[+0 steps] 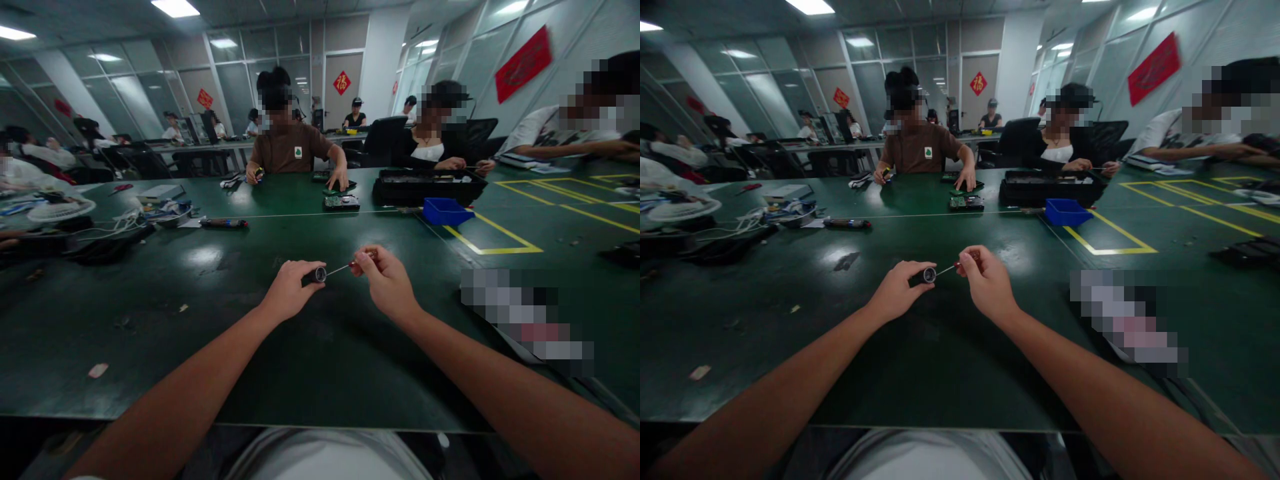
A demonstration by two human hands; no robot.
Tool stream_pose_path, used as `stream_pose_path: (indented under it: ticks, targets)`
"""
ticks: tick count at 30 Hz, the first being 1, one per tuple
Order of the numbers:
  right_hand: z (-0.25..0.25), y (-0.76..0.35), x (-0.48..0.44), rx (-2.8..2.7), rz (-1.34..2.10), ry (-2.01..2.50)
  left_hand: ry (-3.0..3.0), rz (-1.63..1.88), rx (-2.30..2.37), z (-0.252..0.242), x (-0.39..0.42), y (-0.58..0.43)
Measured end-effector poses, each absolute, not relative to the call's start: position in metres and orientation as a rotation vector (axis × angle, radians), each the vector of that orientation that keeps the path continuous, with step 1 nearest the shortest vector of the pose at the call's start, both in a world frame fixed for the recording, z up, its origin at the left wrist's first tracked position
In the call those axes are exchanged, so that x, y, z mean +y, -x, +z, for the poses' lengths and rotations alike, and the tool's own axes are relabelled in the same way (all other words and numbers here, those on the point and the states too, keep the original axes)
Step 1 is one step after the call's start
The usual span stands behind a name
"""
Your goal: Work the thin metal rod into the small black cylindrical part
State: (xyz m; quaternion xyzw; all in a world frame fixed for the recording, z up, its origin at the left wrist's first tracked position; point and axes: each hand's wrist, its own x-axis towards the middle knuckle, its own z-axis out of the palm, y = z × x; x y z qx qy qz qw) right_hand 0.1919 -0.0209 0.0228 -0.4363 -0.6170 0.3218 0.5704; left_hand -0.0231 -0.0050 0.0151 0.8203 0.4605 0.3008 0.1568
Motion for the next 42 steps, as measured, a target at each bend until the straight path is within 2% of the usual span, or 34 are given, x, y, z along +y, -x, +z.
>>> stream_pose_path:
  ticks: [25,33,42]
  targets:
    - [0.0168,-0.1897,-0.0236,-1.531,0.697,0.961,-2.345,0.949,1.287,0.0111,-0.0023,0.0240]
    - [0.0192,-0.1900,-0.0287,-1.611,0.572,1.002,-2.336,0.984,1.290,0.0088,-0.0010,0.0244]
    - [0.0170,-0.1900,-0.0227,-1.533,0.647,1.013,-2.304,0.979,1.299,0.0096,-0.0013,0.0249]
